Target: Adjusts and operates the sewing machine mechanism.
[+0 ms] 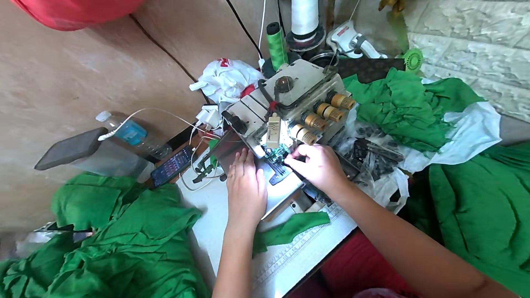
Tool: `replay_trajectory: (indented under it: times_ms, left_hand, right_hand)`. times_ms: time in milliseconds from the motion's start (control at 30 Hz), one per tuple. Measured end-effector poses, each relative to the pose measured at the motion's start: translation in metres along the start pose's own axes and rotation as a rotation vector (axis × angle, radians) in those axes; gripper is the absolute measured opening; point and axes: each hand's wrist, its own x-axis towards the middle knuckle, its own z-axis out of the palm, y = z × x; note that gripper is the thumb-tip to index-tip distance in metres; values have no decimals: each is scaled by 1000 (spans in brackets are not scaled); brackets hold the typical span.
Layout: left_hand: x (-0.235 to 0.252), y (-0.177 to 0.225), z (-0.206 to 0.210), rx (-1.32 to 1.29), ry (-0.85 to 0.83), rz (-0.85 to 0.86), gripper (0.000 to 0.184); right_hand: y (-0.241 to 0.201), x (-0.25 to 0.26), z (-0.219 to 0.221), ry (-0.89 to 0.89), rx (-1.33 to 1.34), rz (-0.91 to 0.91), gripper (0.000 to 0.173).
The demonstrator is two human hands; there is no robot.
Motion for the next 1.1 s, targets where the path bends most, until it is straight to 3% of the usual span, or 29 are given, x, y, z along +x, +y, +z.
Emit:
replay_trajectory:
  times_ms: [333, 733, 1100]
  left_hand:
    - [0, -1, -1, -6, -10, -6, 50]
    - [-1, 0, -1, -5, -6, -13, 49]
    - [-1, -2, 0, -13, -5, -2, 49]
  right_hand:
    - [10, -1, 7, 86, 91, -45, 16]
    - [5, -4, 1, 30, 69, -33, 21]
    - [3, 1, 16, 138, 158, 65, 18]
